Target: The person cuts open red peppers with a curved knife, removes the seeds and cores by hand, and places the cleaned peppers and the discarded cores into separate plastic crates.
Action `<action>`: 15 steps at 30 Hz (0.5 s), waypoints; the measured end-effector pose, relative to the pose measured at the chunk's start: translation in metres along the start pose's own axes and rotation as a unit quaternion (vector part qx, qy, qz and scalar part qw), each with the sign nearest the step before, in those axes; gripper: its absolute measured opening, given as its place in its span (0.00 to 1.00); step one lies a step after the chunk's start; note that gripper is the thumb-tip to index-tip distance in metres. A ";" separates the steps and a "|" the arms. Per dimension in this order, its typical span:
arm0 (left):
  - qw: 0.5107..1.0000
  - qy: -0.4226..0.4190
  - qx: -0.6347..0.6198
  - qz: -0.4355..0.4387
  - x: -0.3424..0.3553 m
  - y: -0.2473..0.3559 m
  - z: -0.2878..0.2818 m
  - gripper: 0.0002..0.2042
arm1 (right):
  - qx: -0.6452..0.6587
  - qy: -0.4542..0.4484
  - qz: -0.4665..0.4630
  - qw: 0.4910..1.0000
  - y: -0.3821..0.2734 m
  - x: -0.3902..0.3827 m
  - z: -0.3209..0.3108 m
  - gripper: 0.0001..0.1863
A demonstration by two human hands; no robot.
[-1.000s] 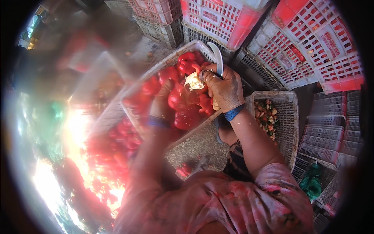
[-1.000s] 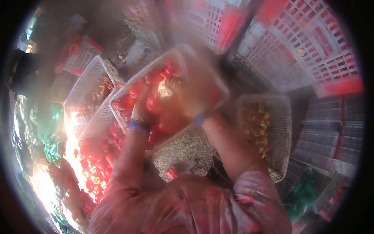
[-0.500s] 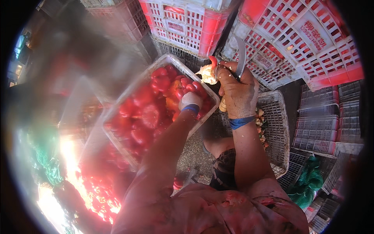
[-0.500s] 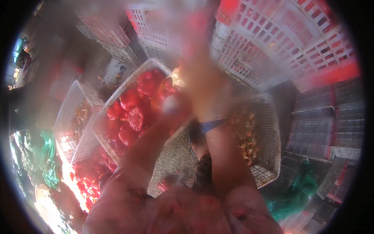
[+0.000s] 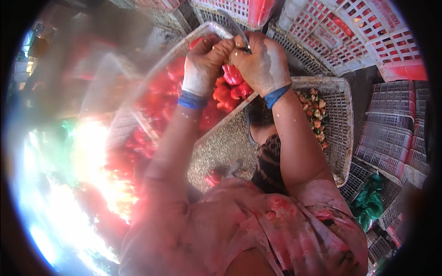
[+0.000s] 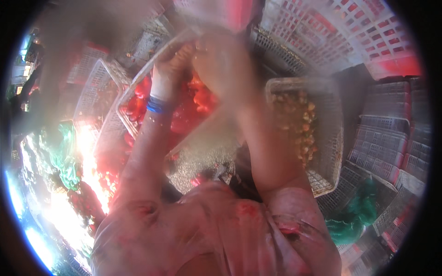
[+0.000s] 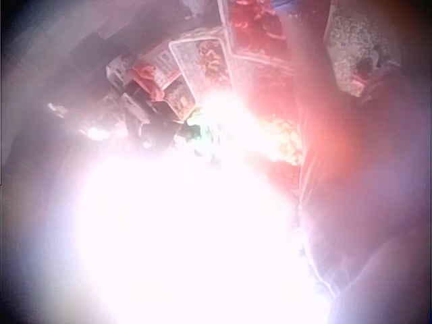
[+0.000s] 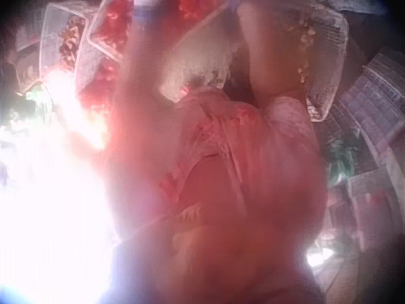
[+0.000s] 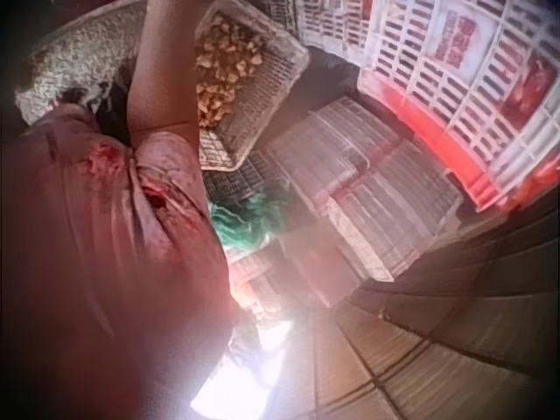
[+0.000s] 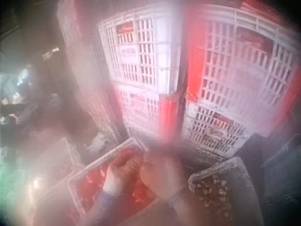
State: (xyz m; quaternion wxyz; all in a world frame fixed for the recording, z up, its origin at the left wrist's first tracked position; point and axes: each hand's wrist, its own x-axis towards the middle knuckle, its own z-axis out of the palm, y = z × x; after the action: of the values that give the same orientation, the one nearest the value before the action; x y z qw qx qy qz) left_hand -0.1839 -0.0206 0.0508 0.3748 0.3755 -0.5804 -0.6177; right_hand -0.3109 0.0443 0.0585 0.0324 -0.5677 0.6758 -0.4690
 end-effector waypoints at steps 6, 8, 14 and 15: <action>0.989 0.033 0.140 -0.014 -0.026 -0.032 -0.028 0.09 | -0.373 -0.092 -0.236 0.892 -0.027 -0.019 0.002 0.09; 0.978 0.058 0.202 0.012 -0.040 -0.052 -0.031 0.10 | -0.319 -0.068 -0.200 0.924 -0.037 -0.023 0.006 0.09; 0.961 0.080 0.244 0.107 -0.051 -0.053 -0.063 0.15 | -0.178 -0.101 -0.206 0.957 -0.023 -0.035 0.039 0.15; 0.957 0.076 0.249 0.127 -0.052 -0.050 -0.072 0.16 | -0.312 -0.081 -0.258 0.911 -0.023 -0.037 0.048 0.15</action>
State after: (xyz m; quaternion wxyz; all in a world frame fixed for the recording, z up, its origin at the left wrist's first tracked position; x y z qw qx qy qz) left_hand -0.0979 -0.0032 -0.0009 0.3875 0.4263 -0.7287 -0.3703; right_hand -0.2530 0.0473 0.0293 -0.2141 -0.7391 0.6132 -0.1787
